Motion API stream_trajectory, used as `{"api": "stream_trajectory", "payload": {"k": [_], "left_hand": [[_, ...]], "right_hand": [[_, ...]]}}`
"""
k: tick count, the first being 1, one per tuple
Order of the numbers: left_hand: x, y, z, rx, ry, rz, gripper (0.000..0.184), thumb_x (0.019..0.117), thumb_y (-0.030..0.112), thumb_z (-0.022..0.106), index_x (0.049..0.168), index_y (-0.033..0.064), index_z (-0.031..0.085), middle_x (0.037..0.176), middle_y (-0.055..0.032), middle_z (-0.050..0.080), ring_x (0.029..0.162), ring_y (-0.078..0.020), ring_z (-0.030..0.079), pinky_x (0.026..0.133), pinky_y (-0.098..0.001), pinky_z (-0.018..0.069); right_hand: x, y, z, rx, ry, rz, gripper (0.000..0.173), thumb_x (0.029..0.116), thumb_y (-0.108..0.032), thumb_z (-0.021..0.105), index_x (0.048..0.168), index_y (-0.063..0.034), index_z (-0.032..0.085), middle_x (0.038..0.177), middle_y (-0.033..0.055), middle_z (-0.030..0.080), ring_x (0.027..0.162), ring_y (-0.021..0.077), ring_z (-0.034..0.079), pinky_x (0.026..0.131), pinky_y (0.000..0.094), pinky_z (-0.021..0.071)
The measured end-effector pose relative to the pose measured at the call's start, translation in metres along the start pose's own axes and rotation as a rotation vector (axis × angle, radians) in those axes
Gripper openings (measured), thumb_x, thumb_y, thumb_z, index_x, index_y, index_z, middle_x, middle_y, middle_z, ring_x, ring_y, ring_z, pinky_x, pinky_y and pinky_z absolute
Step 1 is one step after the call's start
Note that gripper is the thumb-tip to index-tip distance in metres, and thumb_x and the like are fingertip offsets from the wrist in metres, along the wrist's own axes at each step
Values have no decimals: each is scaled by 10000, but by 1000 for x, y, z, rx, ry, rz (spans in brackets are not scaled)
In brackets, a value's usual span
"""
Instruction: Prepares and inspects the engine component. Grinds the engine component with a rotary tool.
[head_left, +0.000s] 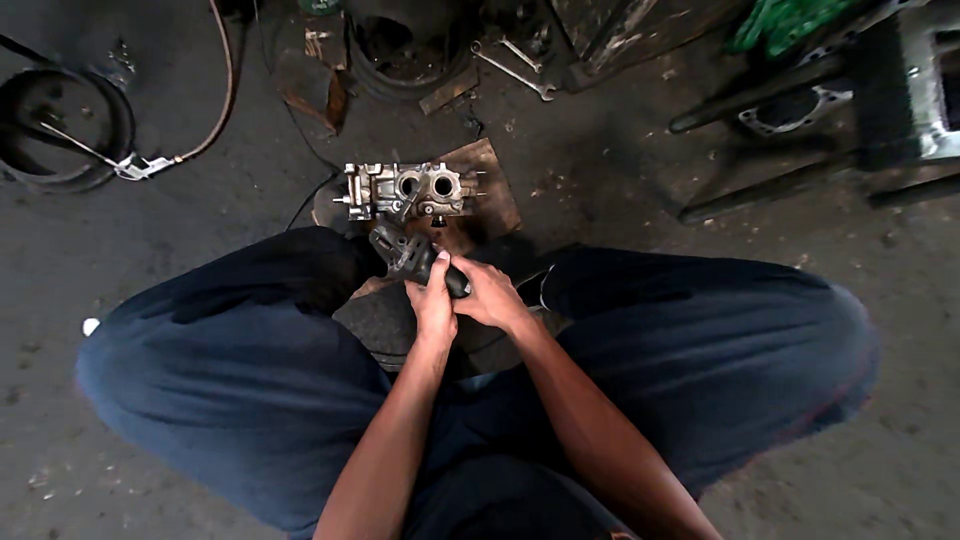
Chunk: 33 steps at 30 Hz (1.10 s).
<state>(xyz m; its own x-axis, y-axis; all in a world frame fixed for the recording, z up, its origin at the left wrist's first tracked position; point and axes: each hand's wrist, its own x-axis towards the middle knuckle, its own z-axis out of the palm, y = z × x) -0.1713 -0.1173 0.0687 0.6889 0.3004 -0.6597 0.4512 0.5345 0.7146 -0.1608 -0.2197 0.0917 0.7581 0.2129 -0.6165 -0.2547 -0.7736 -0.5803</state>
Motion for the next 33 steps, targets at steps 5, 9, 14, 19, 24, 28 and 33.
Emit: {"api": "stream_trajectory", "payload": {"k": [5,9,14,19,24,28,33], "left_hand": [[2,-5,2,23,-18,-29,565,963,198,734,1437,53,461,1161,-179,680,1022,-254,702,885,-434,605],[0,-5,3,20,11,-32,621,974,207,722,1479,47,397,1204,-193,658,1059,-257,691,911,-439,599],[5,-9,1,-12,-26,-88,515,985,210,706,1411,34,476,1110,-187,681,977,-256,702,860,-435,604],[4,-9,4,-39,15,-133,587,974,268,727,1440,41,453,1153,-190,682,1028,-266,701,897,-441,602],[4,-10,5,-21,-12,-235,553,961,279,737,1402,46,498,1161,-184,679,1043,-269,691,897,-450,594],[6,-12,11,-4,-30,-269,539,969,266,728,1411,60,499,1194,-181,673,1077,-275,682,923,-454,583],[7,-17,10,-25,-6,-312,540,983,290,705,1419,53,492,1204,-181,668,1090,-277,675,929,-458,579]], "right_hand": [[-2,4,0,4,17,43,773,832,-419,802,1526,-337,470,1354,59,655,1203,303,640,975,603,504],[0,7,-3,11,-9,1,801,832,-418,806,1545,-373,446,1399,43,634,1241,293,620,1008,608,484],[-2,2,-1,-60,1,78,770,841,-435,793,1531,-363,461,1401,46,626,1220,307,629,970,608,496],[0,8,-3,-93,-17,34,776,846,-436,783,1542,-373,444,1412,40,620,1224,296,630,988,593,498],[-1,16,-2,-128,12,57,776,851,-447,773,1546,-406,430,1409,43,623,1195,310,643,954,605,509],[0,24,-4,-125,32,65,793,848,-430,776,1554,-410,414,1403,54,623,1204,317,636,963,610,500],[1,26,-5,-175,23,26,753,857,-401,774,1534,-420,443,1423,25,610,1240,298,617,980,606,492]]}}
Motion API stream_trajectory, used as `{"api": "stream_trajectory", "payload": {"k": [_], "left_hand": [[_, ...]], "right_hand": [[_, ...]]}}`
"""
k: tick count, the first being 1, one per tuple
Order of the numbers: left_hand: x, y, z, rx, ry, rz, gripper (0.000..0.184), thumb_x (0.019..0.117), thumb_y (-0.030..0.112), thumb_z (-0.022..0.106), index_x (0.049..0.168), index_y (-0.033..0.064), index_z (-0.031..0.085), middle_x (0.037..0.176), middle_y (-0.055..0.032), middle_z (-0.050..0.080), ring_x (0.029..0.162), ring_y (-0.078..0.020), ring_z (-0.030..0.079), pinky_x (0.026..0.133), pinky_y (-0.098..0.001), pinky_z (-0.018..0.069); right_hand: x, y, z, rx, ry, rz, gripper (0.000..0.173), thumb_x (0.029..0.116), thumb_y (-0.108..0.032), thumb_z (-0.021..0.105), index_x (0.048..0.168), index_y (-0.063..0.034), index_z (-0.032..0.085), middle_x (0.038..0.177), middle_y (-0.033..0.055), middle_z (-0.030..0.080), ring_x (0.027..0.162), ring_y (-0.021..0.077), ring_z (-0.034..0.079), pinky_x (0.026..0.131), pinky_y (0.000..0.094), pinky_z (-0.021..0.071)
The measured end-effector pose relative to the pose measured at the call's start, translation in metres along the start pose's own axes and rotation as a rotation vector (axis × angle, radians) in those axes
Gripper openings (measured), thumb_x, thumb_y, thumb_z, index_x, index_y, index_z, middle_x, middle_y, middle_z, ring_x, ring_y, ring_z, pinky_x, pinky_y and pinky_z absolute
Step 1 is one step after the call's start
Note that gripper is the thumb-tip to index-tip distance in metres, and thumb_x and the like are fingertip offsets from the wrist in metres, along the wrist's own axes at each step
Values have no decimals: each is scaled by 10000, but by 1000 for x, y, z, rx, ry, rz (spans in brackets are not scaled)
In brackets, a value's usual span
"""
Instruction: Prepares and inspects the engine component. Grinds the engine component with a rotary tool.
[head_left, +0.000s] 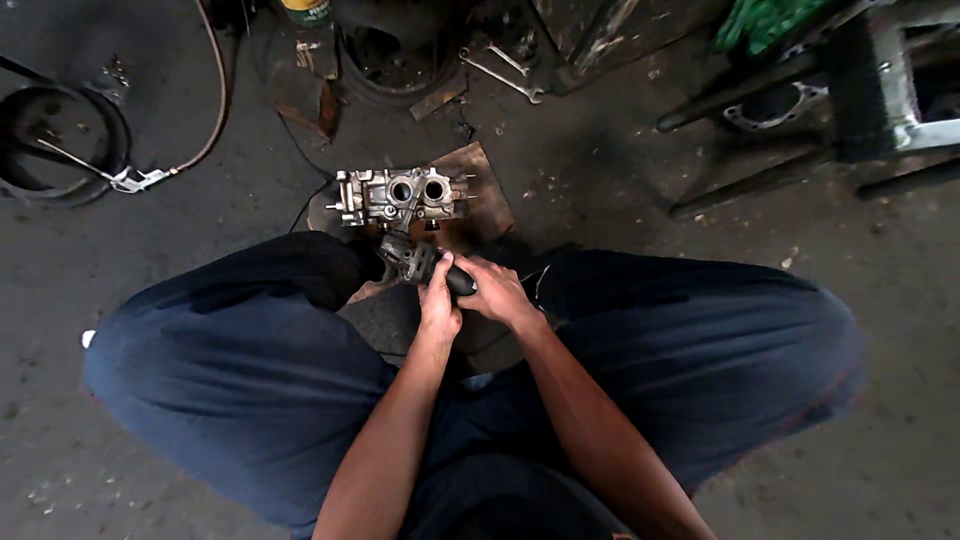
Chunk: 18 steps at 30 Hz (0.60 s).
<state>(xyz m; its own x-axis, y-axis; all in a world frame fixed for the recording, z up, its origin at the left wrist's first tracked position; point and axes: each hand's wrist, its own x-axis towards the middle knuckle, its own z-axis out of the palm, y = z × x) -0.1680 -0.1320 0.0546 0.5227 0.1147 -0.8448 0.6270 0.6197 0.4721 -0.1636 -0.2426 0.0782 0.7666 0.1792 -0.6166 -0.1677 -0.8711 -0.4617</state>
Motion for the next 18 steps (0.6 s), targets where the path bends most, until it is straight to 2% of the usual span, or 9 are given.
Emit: {"api": "stream_trajectory", "payload": {"k": [3,5,9,14,18], "left_hand": [[2,0,-1,1,-11,-20,525,976,352,708,1369,47,541,1178,-177,683,1068,-275,685,913,-455,584],[3,0,-2,17,-24,-30,554,980,372,700,1395,48,529,1211,-180,676,1095,-277,679,936,-463,578],[5,0,-2,15,-6,-28,517,981,373,697,1352,41,560,1170,-179,686,1061,-274,685,909,-463,582],[5,-2,2,25,6,-42,571,962,370,725,1390,53,522,1200,-182,673,1086,-280,679,921,-466,580],[2,-4,4,2,47,-26,538,968,354,720,1368,44,539,1174,-188,676,1059,-283,681,904,-468,582]], "right_hand": [[-2,-3,2,-38,12,22,767,862,-418,759,1550,-422,421,1412,51,612,1222,322,621,966,609,493],[-2,-5,2,-43,14,28,768,857,-417,762,1550,-398,432,1425,75,607,1224,344,621,974,620,490],[1,-7,3,-65,12,27,757,844,-428,771,1531,-406,454,1421,50,608,1228,317,619,991,594,490],[-1,-7,2,-59,21,75,774,844,-434,767,1545,-394,441,1427,51,607,1222,322,625,977,595,494],[0,-3,1,-61,2,30,757,842,-423,774,1529,-402,457,1402,58,617,1214,323,627,971,599,499]]}}
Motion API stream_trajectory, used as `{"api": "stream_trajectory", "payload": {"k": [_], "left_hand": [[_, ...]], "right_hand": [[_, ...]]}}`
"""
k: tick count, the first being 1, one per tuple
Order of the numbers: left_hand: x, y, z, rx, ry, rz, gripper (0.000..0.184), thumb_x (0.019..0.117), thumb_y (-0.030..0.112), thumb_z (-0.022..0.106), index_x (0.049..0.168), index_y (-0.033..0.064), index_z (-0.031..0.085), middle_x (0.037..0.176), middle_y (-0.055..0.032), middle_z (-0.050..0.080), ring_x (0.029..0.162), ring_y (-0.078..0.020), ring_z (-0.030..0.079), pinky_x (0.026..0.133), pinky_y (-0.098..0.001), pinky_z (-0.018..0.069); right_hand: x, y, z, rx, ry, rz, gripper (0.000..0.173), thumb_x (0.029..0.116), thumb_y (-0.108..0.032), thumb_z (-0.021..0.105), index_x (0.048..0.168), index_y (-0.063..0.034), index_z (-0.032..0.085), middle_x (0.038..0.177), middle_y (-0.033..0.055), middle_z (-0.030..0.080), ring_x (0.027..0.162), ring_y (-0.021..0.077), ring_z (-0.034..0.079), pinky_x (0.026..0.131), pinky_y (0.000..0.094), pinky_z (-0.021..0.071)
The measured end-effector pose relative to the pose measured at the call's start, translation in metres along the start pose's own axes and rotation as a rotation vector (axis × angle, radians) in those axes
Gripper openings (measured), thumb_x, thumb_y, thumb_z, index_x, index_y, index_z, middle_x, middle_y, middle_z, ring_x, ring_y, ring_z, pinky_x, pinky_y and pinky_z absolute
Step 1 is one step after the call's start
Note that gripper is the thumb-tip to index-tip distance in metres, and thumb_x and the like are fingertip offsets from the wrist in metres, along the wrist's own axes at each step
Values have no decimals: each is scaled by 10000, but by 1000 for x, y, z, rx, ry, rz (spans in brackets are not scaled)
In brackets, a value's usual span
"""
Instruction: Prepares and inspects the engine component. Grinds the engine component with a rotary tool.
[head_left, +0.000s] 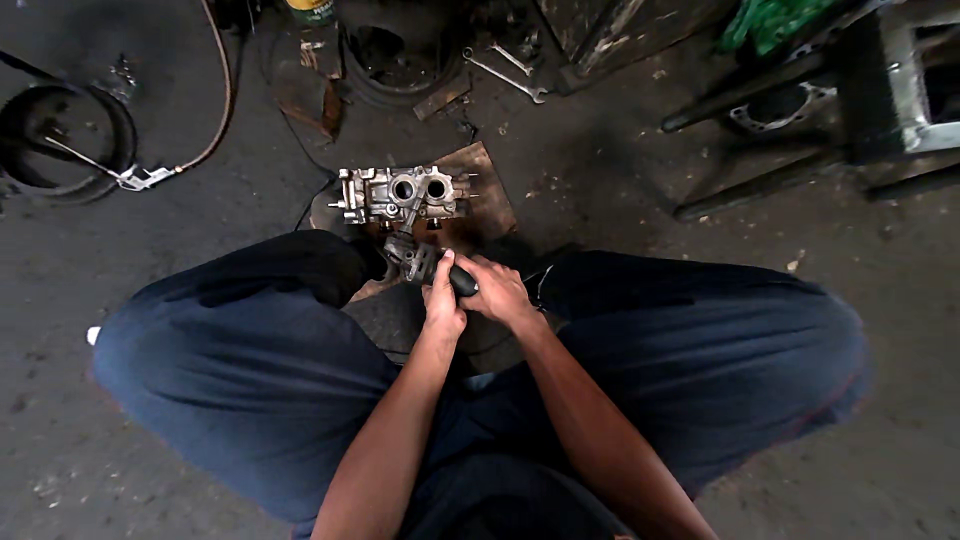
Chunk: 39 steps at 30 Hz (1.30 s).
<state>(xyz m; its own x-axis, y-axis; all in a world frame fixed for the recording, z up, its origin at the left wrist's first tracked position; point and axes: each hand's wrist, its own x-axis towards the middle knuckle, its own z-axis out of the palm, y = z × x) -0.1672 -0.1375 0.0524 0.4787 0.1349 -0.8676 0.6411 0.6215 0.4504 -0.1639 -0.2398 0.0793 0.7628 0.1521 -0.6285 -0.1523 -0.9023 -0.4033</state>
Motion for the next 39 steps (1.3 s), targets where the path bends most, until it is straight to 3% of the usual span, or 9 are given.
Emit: {"api": "stream_trajectory", "payload": {"k": [10,15,20,24,29,34,39], "left_hand": [[1,2,0,-5,-9,43,502,973,354,715,1330,36,563,1124,-178,687,1014,-273,690,878,-457,590],[-1,3,2,34,-25,32,464,969,313,723,1298,25,567,1060,-178,692,948,-262,699,829,-439,601],[-1,9,1,50,-7,73,492,967,350,721,1326,46,575,1106,-173,695,996,-265,696,859,-454,595],[-3,9,1,87,-14,27,480,969,334,719,1310,29,573,1070,-180,696,954,-264,702,831,-443,602],[0,11,1,45,2,79,516,950,355,741,1327,46,570,1098,-173,695,989,-268,697,852,-454,596],[-2,13,0,69,-21,30,458,977,334,708,1299,34,577,1053,-176,697,940,-263,703,819,-440,603],[0,16,4,50,-9,68,492,945,343,749,1301,47,585,1077,-164,698,962,-260,702,832,-442,601]], "right_hand": [[-1,-4,0,32,16,3,765,852,-400,773,1541,-415,440,1405,54,621,1223,319,625,981,600,494],[-8,-9,5,52,26,93,733,871,-401,746,1541,-396,447,1404,72,620,1215,332,628,990,591,486],[-3,-13,3,75,38,59,755,873,-401,761,1552,-396,431,1412,64,612,1215,326,626,980,587,499],[-15,-21,5,76,62,131,726,886,-377,729,1551,-384,439,1403,76,623,1186,334,647,962,584,511],[-2,-16,3,66,55,51,735,869,-389,761,1538,-379,457,1389,63,629,1174,325,650,939,586,520],[-10,-24,2,63,49,121,734,879,-394,737,1551,-382,440,1396,82,627,1175,338,650,954,584,511],[0,-17,0,65,60,66,747,865,-422,763,1540,-401,444,1371,68,635,1158,324,655,926,590,525]]}}
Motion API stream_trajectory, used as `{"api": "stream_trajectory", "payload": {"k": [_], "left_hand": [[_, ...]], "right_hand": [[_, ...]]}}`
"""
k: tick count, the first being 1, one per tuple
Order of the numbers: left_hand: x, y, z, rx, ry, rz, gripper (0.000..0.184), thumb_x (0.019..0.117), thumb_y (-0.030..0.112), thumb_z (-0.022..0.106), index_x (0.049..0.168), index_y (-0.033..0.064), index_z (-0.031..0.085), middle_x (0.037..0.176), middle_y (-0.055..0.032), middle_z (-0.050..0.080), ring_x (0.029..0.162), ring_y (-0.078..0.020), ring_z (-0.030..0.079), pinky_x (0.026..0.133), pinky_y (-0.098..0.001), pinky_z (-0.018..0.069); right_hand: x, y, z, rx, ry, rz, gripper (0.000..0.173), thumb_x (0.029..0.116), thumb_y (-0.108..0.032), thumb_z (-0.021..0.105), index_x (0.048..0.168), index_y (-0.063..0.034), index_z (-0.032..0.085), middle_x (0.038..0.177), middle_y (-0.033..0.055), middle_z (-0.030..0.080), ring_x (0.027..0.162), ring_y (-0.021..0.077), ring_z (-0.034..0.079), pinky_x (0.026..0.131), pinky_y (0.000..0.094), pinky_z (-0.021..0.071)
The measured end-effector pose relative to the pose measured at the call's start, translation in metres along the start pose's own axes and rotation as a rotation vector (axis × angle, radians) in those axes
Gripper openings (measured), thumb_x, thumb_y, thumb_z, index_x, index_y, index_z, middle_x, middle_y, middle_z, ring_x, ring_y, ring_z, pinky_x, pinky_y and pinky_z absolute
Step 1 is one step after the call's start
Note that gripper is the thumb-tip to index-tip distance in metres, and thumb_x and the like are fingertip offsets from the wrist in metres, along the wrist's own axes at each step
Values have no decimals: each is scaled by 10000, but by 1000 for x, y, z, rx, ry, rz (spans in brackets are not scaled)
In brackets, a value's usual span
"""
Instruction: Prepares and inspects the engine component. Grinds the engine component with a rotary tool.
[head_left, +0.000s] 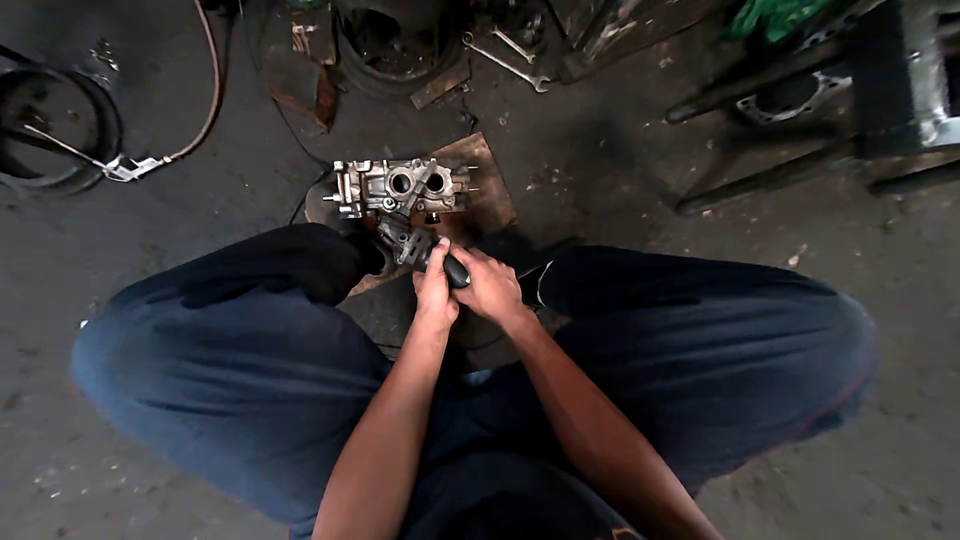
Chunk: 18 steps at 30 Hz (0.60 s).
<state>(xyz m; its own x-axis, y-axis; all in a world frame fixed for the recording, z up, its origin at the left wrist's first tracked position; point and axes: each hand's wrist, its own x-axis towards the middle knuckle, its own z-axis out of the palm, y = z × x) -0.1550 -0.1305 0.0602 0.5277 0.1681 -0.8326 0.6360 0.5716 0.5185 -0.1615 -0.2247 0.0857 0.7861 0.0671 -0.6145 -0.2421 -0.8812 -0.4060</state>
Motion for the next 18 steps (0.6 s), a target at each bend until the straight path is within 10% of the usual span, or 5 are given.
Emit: {"api": "stream_trajectory", "payload": {"k": [18], "left_hand": [[-13,-9,-10,7,19,-62,473,977,311,712,1318,26,552,1059,-183,689,935,-265,702,808,-438,607]], "right_hand": [[-22,-4,4,4,-69,63,783,871,-373,750,1573,-382,402,1407,95,614,1200,349,636,964,589,510]]}}
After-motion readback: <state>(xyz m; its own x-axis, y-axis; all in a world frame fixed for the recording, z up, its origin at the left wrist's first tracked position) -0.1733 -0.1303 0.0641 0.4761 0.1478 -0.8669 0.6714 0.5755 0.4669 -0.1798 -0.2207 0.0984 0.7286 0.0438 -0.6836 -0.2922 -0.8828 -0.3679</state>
